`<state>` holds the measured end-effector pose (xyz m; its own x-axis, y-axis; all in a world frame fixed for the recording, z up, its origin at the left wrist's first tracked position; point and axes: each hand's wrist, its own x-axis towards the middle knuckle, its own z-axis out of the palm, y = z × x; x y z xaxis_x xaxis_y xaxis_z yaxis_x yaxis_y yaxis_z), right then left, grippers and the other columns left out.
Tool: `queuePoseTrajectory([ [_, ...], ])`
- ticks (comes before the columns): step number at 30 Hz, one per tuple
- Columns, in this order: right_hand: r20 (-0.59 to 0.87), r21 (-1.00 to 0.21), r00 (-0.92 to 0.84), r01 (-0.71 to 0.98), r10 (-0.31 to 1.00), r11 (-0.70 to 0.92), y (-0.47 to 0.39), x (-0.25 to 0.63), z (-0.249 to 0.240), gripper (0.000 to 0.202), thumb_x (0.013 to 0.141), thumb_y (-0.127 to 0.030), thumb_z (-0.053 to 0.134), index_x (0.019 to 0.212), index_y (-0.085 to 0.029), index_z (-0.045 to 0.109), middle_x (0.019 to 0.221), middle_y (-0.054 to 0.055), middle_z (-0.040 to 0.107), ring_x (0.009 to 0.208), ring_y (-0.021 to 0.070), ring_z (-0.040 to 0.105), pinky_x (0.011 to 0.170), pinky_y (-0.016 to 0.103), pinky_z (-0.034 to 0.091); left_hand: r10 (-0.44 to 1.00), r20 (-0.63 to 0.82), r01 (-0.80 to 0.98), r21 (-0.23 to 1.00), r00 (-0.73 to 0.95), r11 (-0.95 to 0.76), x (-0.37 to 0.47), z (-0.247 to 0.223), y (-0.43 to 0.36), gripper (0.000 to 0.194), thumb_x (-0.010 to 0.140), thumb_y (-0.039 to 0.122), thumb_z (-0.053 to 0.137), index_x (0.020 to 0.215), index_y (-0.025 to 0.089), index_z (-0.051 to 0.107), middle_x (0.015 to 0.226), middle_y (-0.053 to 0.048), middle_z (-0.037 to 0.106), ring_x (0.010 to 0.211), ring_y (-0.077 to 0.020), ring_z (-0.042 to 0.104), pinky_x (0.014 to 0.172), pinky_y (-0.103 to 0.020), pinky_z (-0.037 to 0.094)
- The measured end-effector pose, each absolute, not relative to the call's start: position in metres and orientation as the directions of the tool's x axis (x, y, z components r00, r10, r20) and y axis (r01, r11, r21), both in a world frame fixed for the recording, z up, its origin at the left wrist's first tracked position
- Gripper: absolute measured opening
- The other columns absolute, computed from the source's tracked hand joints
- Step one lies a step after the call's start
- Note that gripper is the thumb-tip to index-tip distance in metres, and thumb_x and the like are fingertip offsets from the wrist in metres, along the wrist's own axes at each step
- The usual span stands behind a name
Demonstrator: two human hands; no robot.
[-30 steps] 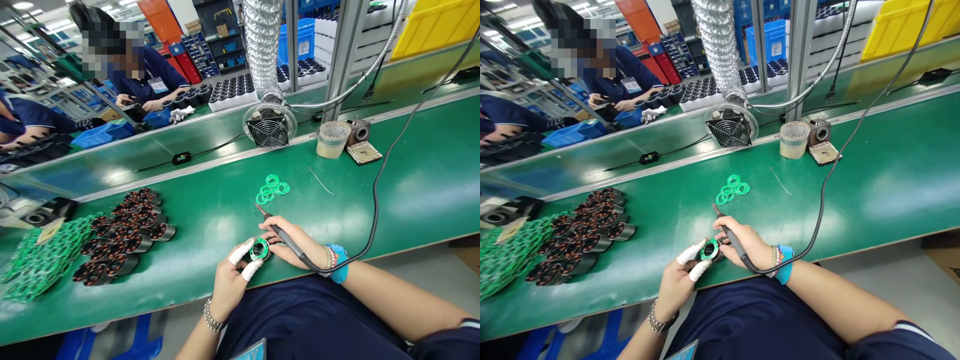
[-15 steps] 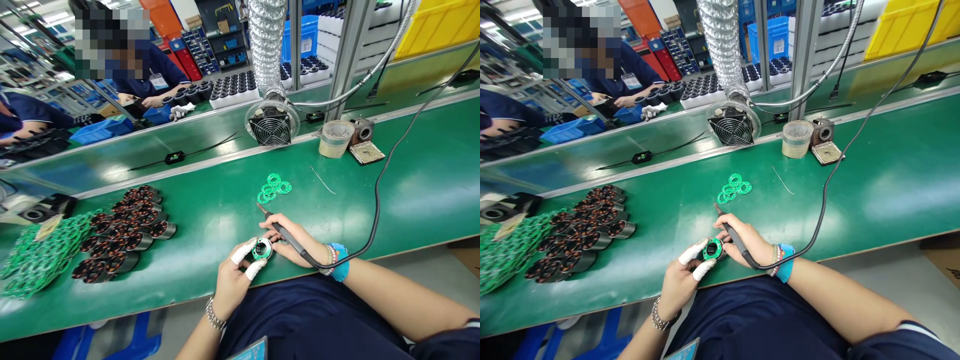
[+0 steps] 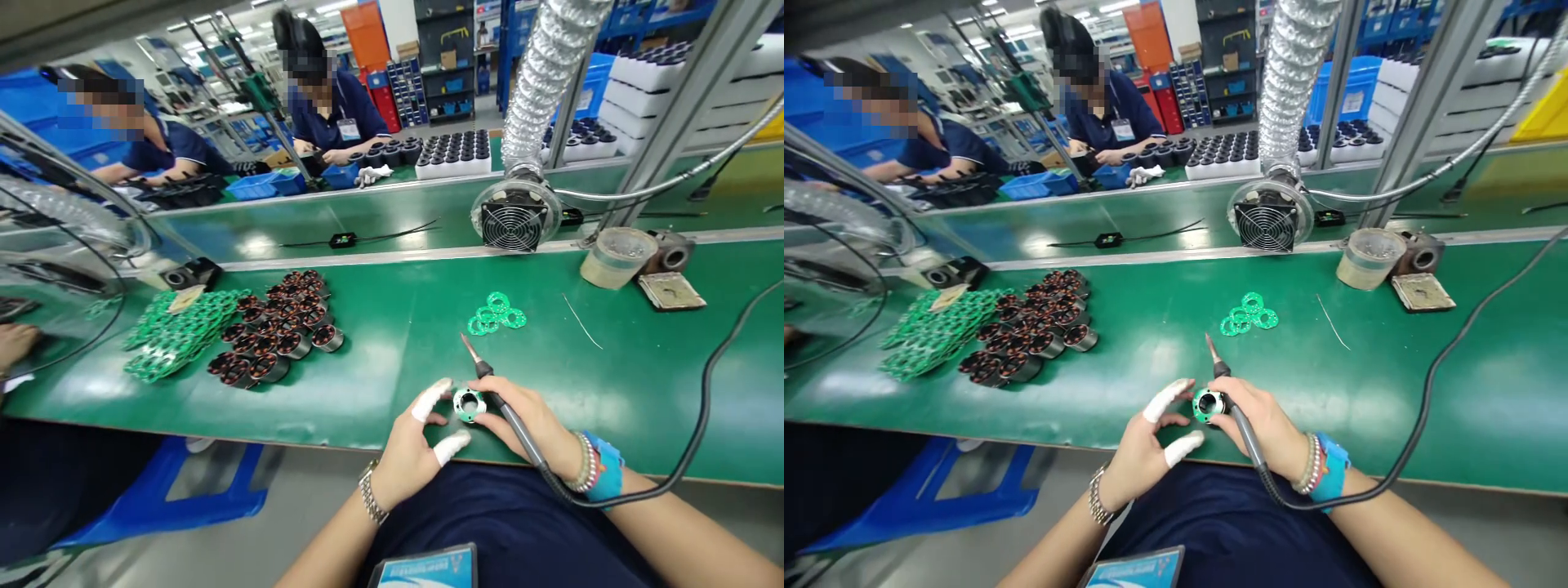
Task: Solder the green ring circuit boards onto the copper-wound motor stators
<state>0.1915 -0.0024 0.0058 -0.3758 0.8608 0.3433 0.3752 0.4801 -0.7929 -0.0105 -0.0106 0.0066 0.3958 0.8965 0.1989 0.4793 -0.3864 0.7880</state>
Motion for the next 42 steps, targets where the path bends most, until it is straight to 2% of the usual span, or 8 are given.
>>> queuePoseTrajectory([
  [7,0.332,-0.771,-0.376,0.420,0.865,0.478,-0.003,0.191,0.009,0.035,0.082,-0.017,0.057,0.116,-0.022,0.047,0.105,0.006,0.062,0.093,0.0172,0.061,0.082,0.028,0.050,0.687,0.535,0.669,0.273,0.492,-0.691,-0.017,0.004,-0.020,0.025,0.080,0.008,0.052,0.103,0.016,0.056,0.089,-0.008,0.067,0.087,-0.0224,0.060,0.070,-0.033,0.052],
  [14,0.332,-0.769,-0.333,0.446,0.882,0.458,-0.008,0.186,0.008,0.032,0.083,-0.018,0.056,0.114,-0.022,0.048,0.103,0.007,0.062,0.090,0.0190,0.061,0.080,0.032,0.051,0.587,0.544,0.646,0.105,0.599,-0.756,-0.021,0.008,-0.011,0.022,0.082,0.009,0.045,0.100,0.013,0.057,0.088,-0.010,0.067,0.086,-0.0228,0.060,0.066,-0.031,0.051],
  [18,0.344,-0.764,-0.333,0.444,0.878,0.468,-0.010,0.184,0.005,0.032,0.083,-0.016,0.056,0.113,-0.022,0.048,0.103,0.007,0.061,0.090,0.0189,0.061,0.080,0.032,0.050,0.769,0.390,0.713,0.313,0.506,-0.628,-0.008,0.011,-0.007,0.016,0.084,0.015,0.042,0.083,0.014,0.058,0.077,-0.010,0.063,0.070,-0.0199,0.059,0.060,-0.031,0.050],
  [22,0.363,-0.757,-0.327,0.442,0.873,0.481,-0.010,0.184,0.004,0.033,0.083,-0.016,0.055,0.114,-0.022,0.047,0.104,0.008,0.060,0.092,0.0187,0.060,0.081,0.032,0.050,0.939,-0.028,0.570,0.801,0.342,-0.184,0.002,0.013,-0.006,0.025,0.087,0.020,0.034,0.068,0.016,0.050,0.057,-0.002,0.054,0.049,-0.0127,0.054,0.046,-0.023,0.046],
  [24,0.365,-0.757,-0.325,0.442,0.873,0.481,-0.010,0.183,0.005,0.032,0.084,-0.017,0.055,0.114,-0.022,0.047,0.104,0.008,0.060,0.092,0.0188,0.060,0.081,0.032,0.050,0.916,-0.189,0.436,0.900,0.353,0.018,-0.001,0.014,-0.007,0.026,0.089,0.025,0.033,0.073,0.015,0.051,0.057,0.000,0.055,0.045,-0.0109,0.053,0.040,-0.020,0.044],
  [26,0.358,-0.762,-0.326,0.440,0.875,0.476,-0.010,0.183,0.006,0.032,0.083,-0.017,0.055,0.114,-0.022,0.048,0.104,0.008,0.060,0.093,0.0189,0.060,0.081,0.032,0.051,0.921,-0.162,0.419,0.908,0.353,-0.001,-0.007,0.013,-0.009,0.020,0.087,0.029,0.041,0.086,0.014,0.055,0.066,-0.002,0.060,0.051,-0.0117,0.057,0.045,-0.022,0.048],
  [33,0.357,-0.771,-0.328,0.425,0.875,0.474,-0.010,0.184,0.005,0.032,0.083,-0.018,0.056,0.114,-0.022,0.048,0.106,0.008,0.060,0.094,0.0195,0.060,0.083,0.033,0.051,0.786,0.410,0.507,0.605,0.463,-0.614,-0.024,0.007,-0.002,0.014,0.084,0.017,0.052,0.091,0.019,0.064,0.086,-0.006,0.067,0.078,-0.0147,0.063,0.071,-0.027,0.052],
  [42,0.383,-0.756,-0.325,0.428,0.865,0.495,-0.011,0.182,0.004,0.029,0.084,-0.018,0.054,0.112,-0.023,0.047,0.104,0.008,0.060,0.091,0.0194,0.060,0.080,0.032,0.051,0.907,0.361,0.602,0.681,0.219,-0.416,0.005,0.009,-0.003,0.013,0.074,0.016,0.054,0.062,0.017,0.051,0.058,0.001,0.052,0.049,-0.0090,0.050,0.047,-0.020,0.044],
])
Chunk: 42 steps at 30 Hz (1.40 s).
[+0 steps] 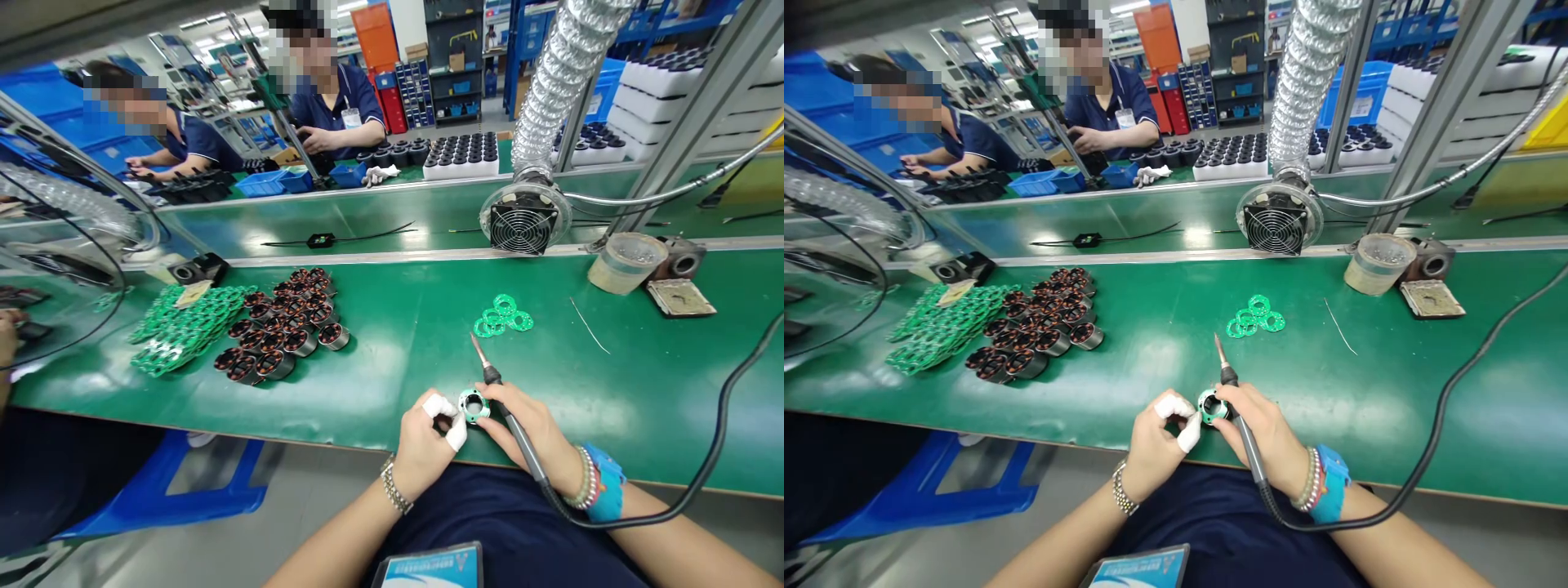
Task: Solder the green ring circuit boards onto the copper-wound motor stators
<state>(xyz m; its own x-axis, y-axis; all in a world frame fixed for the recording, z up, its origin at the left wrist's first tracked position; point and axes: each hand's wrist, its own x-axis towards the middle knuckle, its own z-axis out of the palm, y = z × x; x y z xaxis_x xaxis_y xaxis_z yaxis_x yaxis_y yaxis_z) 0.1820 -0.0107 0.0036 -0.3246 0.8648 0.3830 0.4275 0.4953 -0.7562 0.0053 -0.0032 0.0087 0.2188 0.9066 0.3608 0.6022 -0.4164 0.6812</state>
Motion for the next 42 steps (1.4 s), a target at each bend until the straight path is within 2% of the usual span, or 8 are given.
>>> queuePoseTrajectory([
  [4,0.382,-0.751,-0.338,0.430,0.860,0.502,-0.011,0.181,0.005,0.029,0.085,-0.016,0.052,0.112,-0.022,0.047,0.102,0.008,0.059,0.089,0.0194,0.059,0.079,0.033,0.050,0.884,0.442,0.703,0.581,0.151,-0.411,0.015,0.004,-0.015,0.011,0.077,0.015,0.052,0.067,0.016,0.054,0.062,-0.002,0.055,0.053,-0.0117,0.053,0.051,-0.023,0.047],
  [12,0.376,-0.753,-0.332,0.434,0.865,0.494,-0.013,0.180,0.006,0.027,0.085,-0.016,0.050,0.112,-0.023,0.048,0.099,0.008,0.060,0.086,0.0190,0.060,0.078,0.033,0.051,0.749,0.447,0.745,0.233,0.489,-0.625,-0.007,0.007,-0.035,0.037,0.080,0.007,0.041,0.113,0.015,0.055,0.098,-0.013,0.065,0.092,-0.0244,0.060,0.070,-0.033,0.053],
  [18,0.368,-0.768,-0.354,0.405,0.860,0.495,-0.005,0.185,0.005,0.030,0.084,-0.017,0.055,0.112,-0.023,0.048,0.105,0.007,0.061,0.095,0.0193,0.060,0.085,0.033,0.050,0.906,0.198,0.613,0.680,0.374,-0.401,-0.015,0.020,-0.005,0.025,0.087,0.017,0.043,0.107,0.019,0.058,0.096,-0.007,0.065,0.085,-0.0170,0.061,0.076,-0.030,0.051],
  [27,0.392,-0.711,-0.406,0.436,0.826,0.552,-0.004,0.188,0.017,0.036,0.082,-0.024,0.059,0.116,-0.021,0.047,0.104,0.009,0.060,0.096,0.0215,0.057,0.083,0.035,0.050,0.920,0.077,0.599,0.737,0.385,-0.313,-0.010,0.020,0.002,0.020,0.085,0.019,0.043,0.074,0.016,0.059,0.072,-0.003,0.060,0.067,-0.0145,0.056,0.064,-0.026,0.045],
  [33,0.412,-0.669,-0.410,0.471,0.814,0.575,-0.002,0.185,0.011,0.032,0.083,-0.021,0.058,0.114,-0.021,0.049,0.100,0.008,0.060,0.094,0.0219,0.054,0.081,0.036,0.048,0.860,-0.231,0.456,0.890,0.455,-0.003,-0.012,0.019,0.012,0.024,0.087,0.021,0.034,0.075,0.014,0.054,0.061,-0.001,0.058,0.045,-0.0101,0.053,0.040,-0.019,0.042],
  [35,0.414,-0.676,-0.408,0.460,0.813,0.576,-0.002,0.186,0.010,0.032,0.083,-0.021,0.058,0.114,-0.021,0.049,0.099,0.007,0.061,0.092,0.0213,0.053,0.080,0.036,0.048,0.867,-0.103,0.522,0.830,0.487,-0.195,-0.018,0.017,0.013,0.022,0.087,0.024,0.038,0.085,0.014,0.058,0.071,-0.004,0.063,0.054,-0.0121,0.058,0.048,-0.022,0.048],
  [38,0.417,-0.689,-0.401,0.445,0.815,0.572,-0.002,0.186,0.009,0.032,0.083,-0.021,0.058,0.114,-0.021,0.049,0.099,0.007,0.060,0.091,0.0206,0.053,0.079,0.035,0.048,0.789,0.243,0.612,0.519,0.564,-0.597,-0.028,0.014,0.012,0.020,0.085,0.023,0.048,0.100,0.016,0.058,0.091,-0.008,0.066,0.076,-0.0170,0.062,0.067,-0.028,0.051],
  [42,0.408,-0.700,-0.396,0.443,0.823,0.560,-0.002,0.186,0.008,0.034,0.082,-0.019,0.060,0.115,-0.021,0.049,0.099,0.007,0.059,0.091,0.0206,0.051,0.079,0.034,0.047,0.631,0.385,0.610,0.192,0.674,-0.769,-0.034,0.014,0.014,0.016,0.086,0.019,0.046,0.092,0.016,0.061,0.088,-0.007,0.067,0.071,-0.0162,0.060,0.060,-0.026,0.048],
])
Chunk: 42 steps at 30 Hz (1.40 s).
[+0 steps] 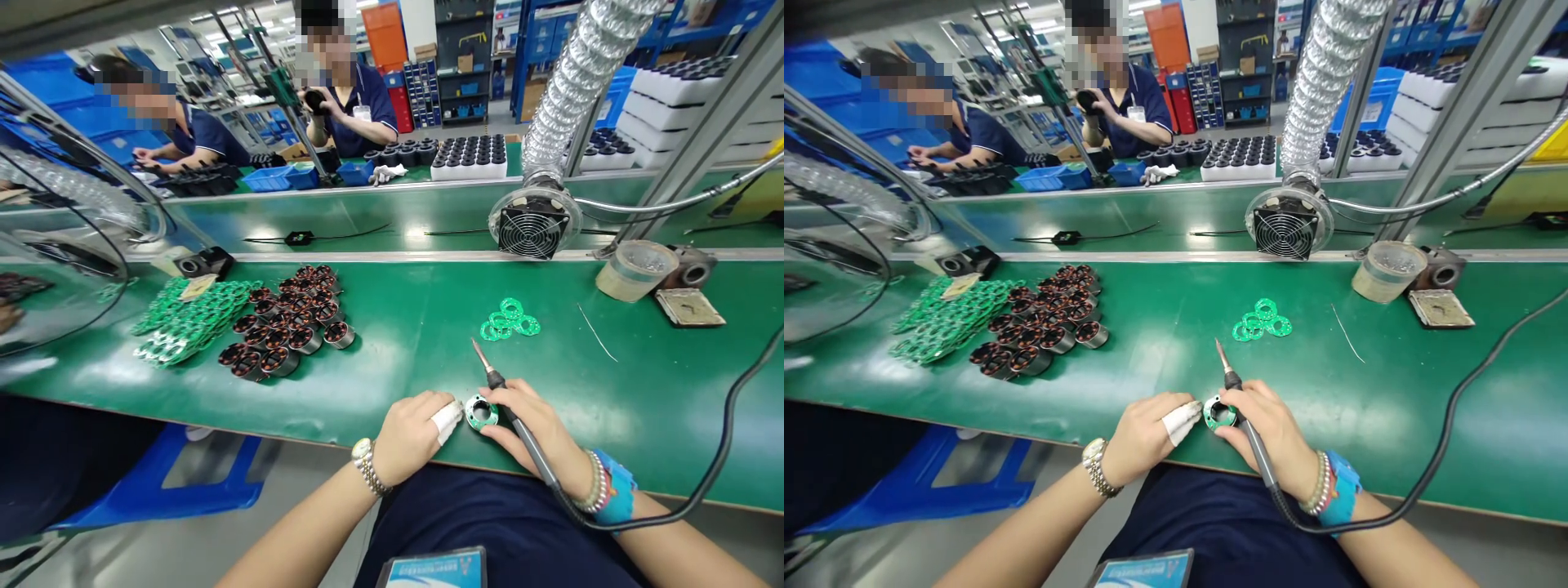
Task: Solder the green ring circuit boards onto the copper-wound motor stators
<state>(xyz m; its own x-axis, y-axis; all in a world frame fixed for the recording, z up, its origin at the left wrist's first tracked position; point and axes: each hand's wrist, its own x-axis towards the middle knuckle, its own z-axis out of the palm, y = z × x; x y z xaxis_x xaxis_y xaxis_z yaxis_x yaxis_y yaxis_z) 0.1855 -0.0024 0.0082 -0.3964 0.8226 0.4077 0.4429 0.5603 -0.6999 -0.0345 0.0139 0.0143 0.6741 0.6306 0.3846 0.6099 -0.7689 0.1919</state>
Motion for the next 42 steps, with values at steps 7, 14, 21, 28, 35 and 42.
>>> queuePoseTrajectory([
  [7,0.392,-0.717,-0.401,0.430,0.828,0.548,-0.002,0.186,0.006,0.034,0.082,-0.019,0.059,0.114,-0.021,0.049,0.098,0.006,0.058,0.090,0.0200,0.051,0.078,0.034,0.046,0.849,0.017,0.533,0.772,0.527,-0.346,-0.016,0.022,0.021,0.015,0.078,0.019,0.046,0.069,0.016,0.057,0.068,-0.004,0.059,0.060,-0.0128,0.054,0.056,-0.023,0.043],
  [14,0.398,-0.716,-0.390,0.432,0.830,0.547,-0.003,0.186,0.006,0.033,0.082,-0.019,0.060,0.114,-0.020,0.050,0.097,0.006,0.058,0.087,0.0193,0.050,0.076,0.032,0.046,0.777,-0.452,0.253,0.892,0.439,0.375,-0.014,0.022,0.019,0.017,0.075,0.030,0.051,0.072,0.013,0.054,0.060,0.000,0.053,0.047,-0.0098,0.051,0.041,-0.020,0.040],
  [21,0.411,-0.714,-0.390,0.425,0.824,0.557,-0.003,0.185,0.008,0.031,0.083,-0.021,0.059,0.113,-0.020,0.050,0.098,0.006,0.059,0.086,0.0191,0.052,0.075,0.032,0.047,0.884,-0.128,0.294,0.956,0.450,-0.011,-0.027,0.015,0.021,0.014,0.077,0.026,0.059,0.083,0.015,0.065,0.079,-0.004,0.061,0.061,-0.0112,0.054,0.055,-0.022,0.046],
  [28,0.420,-0.703,-0.394,0.428,0.818,0.567,-0.004,0.185,0.009,0.029,0.083,-0.021,0.058,0.111,-0.021,0.049,0.101,0.006,0.060,0.084,0.0190,0.052,0.074,0.032,0.047,0.903,-0.023,0.359,0.922,0.428,-0.147,-0.020,0.010,0.020,0.011,0.079,0.024,0.056,0.074,0.015,0.062,0.073,-0.002,0.059,0.060,-0.0102,0.053,0.057,-0.021,0.044],
  [35,0.399,-0.689,-0.400,0.463,0.825,0.558,-0.005,0.185,0.007,0.029,0.084,-0.020,0.057,0.111,-0.020,0.050,0.095,0.006,0.061,0.083,0.0195,0.051,0.073,0.032,0.047,0.978,-0.184,0.210,0.965,0.099,0.161,0.007,0.006,0.006,0.018,0.072,0.025,0.060,0.064,0.017,0.046,0.053,0.003,0.051,0.048,-0.0092,0.050,0.049,-0.020,0.042],
  [42,0.425,-0.681,-0.392,0.455,0.816,0.573,-0.005,0.184,0.010,0.028,0.084,-0.021,0.057,0.111,-0.020,0.050,0.097,0.006,0.061,0.082,0.0188,0.052,0.072,0.032,0.047,0.907,-0.390,-0.010,0.918,0.161,0.396,-0.006,0.015,-0.004,0.023,0.078,0.035,0.057,0.082,0.012,0.059,0.076,-0.005,0.062,0.063,-0.0121,0.059,0.056,-0.023,0.050],
])
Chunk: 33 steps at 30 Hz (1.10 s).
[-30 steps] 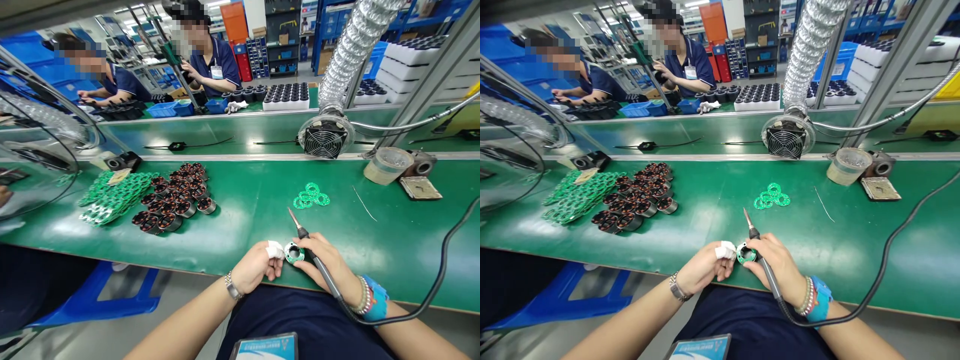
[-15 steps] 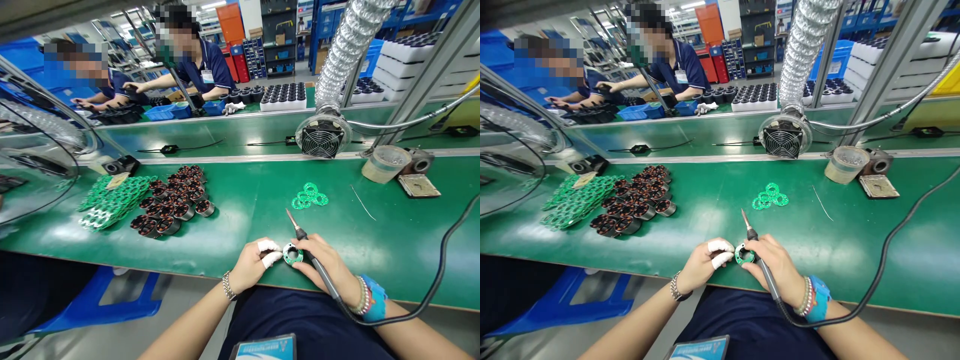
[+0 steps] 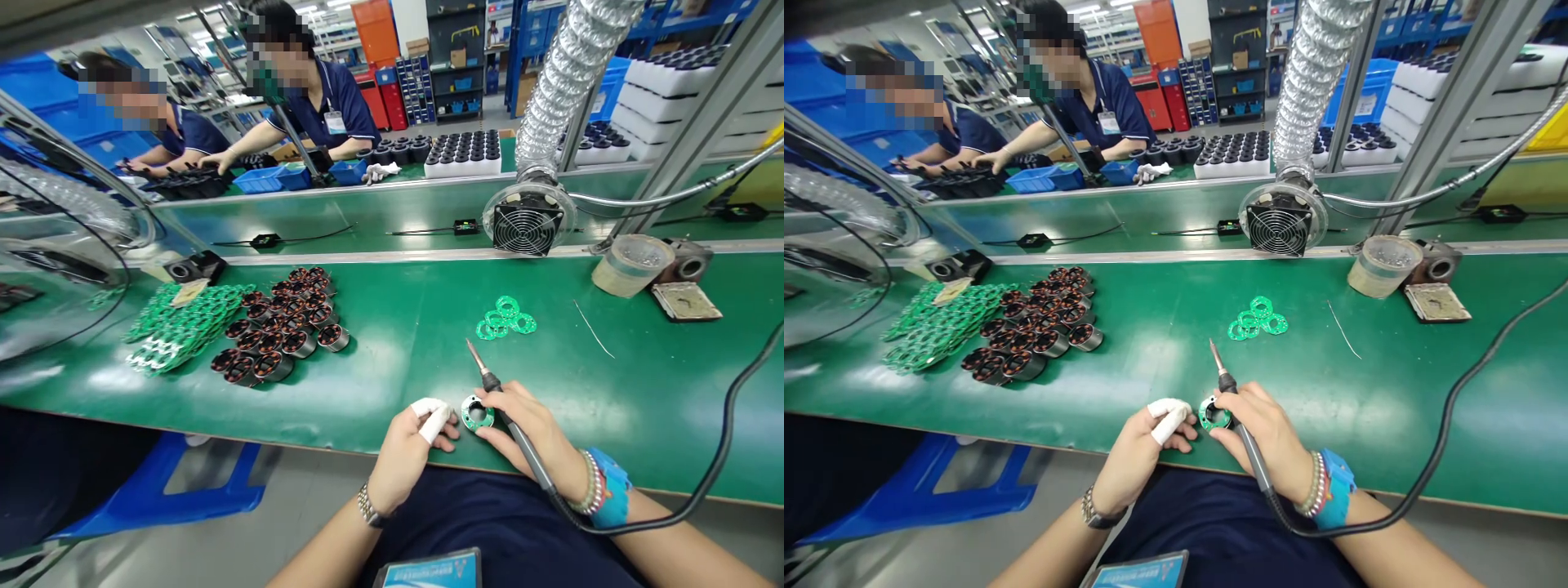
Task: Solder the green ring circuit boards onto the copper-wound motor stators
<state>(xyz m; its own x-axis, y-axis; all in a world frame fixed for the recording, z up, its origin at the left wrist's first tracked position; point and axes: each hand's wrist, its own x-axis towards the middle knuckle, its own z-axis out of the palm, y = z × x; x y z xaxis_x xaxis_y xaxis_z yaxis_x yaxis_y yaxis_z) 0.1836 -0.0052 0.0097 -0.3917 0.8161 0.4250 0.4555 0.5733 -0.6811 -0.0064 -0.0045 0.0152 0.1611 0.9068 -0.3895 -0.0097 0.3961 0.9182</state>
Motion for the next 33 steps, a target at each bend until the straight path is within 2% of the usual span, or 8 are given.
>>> queuePoseTrajectory([
  [3,0.422,-0.685,-0.389,0.454,0.819,0.569,-0.005,0.184,0.010,0.028,0.084,-0.021,0.056,0.112,-0.020,0.050,0.096,0.007,0.061,0.081,0.0191,0.053,0.072,0.032,0.047,0.934,-0.306,0.046,0.952,0.182,0.303,-0.012,0.015,-0.004,0.021,0.077,0.031,0.059,0.090,0.013,0.061,0.081,-0.005,0.064,0.066,-0.0125,0.060,0.062,-0.025,0.051],
  [6,0.416,-0.688,-0.399,0.449,0.817,0.570,-0.005,0.184,0.010,0.026,0.085,-0.022,0.055,0.111,-0.020,0.050,0.099,0.008,0.062,0.082,0.0196,0.053,0.072,0.034,0.048,0.938,-0.230,0.110,0.972,0.260,0.208,-0.015,0.013,0.004,0.018,0.077,0.030,0.060,0.086,0.014,0.064,0.078,-0.004,0.064,0.067,-0.0132,0.060,0.066,-0.026,0.051],
  [13,0.429,-0.685,-0.386,0.450,0.817,0.573,-0.006,0.184,0.010,0.029,0.084,-0.021,0.056,0.112,-0.020,0.050,0.095,0.007,0.061,0.080,0.0192,0.053,0.071,0.033,0.048,0.828,-0.154,0.137,0.986,0.539,0.094,-0.025,0.013,0.035,0.016,0.076,0.030,0.062,0.079,0.014,0.066,0.073,-0.003,0.062,0.067,-0.0133,0.060,0.069,-0.027,0.050],
  [20,0.437,-0.674,-0.387,0.457,0.812,0.581,-0.005,0.184,0.011,0.031,0.084,-0.022,0.056,0.114,-0.019,0.049,0.090,0.007,0.061,0.077,0.0190,0.052,0.069,0.033,0.049,0.740,-0.134,0.187,0.982,0.659,0.012,-0.027,0.015,0.048,0.015,0.079,0.029,0.058,0.078,0.015,0.063,0.078,-0.003,0.059,0.068,-0.0131,0.060,0.069,-0.027,0.049],
  [23,0.425,-0.682,-0.390,0.456,0.817,0.573,-0.005,0.184,0.011,0.030,0.084,-0.022,0.057,0.113,-0.019,0.049,0.091,0.007,0.061,0.078,0.0193,0.052,0.069,0.033,0.049,0.759,-0.140,0.192,0.981,0.636,0.020,-0.023,0.017,0.044,0.014,0.078,0.029,0.059,0.075,0.015,0.058,0.074,-0.001,0.055,0.067,-0.0119,0.058,0.067,-0.025,0.046],
  [29,0.423,-0.678,-0.391,0.461,0.817,0.572,-0.005,0.184,0.012,0.027,0.084,-0.022,0.056,0.111,-0.020,0.050,0.093,0.007,0.062,0.076,0.0187,0.053,0.068,0.032,0.048,0.860,-0.269,-0.015,0.952,0.435,0.305,-0.004,0.015,0.021,0.024,0.072,0.028,0.065,0.078,0.018,0.044,0.067,0.005,0.049,0.055,-0.0083,0.054,0.058,-0.023,0.045],
  [33,0.402,-0.684,-0.389,0.474,0.829,0.555,-0.007,0.184,0.008,0.026,0.085,-0.023,0.055,0.111,-0.020,0.051,0.090,0.007,0.061,0.077,0.0188,0.054,0.069,0.032,0.049,0.940,-0.241,-0.097,0.958,0.242,0.271,0.009,0.012,0.006,0.023,0.076,0.029,0.060,0.088,0.019,0.043,0.070,0.005,0.047,0.057,-0.0082,0.052,0.056,-0.022,0.046],
])
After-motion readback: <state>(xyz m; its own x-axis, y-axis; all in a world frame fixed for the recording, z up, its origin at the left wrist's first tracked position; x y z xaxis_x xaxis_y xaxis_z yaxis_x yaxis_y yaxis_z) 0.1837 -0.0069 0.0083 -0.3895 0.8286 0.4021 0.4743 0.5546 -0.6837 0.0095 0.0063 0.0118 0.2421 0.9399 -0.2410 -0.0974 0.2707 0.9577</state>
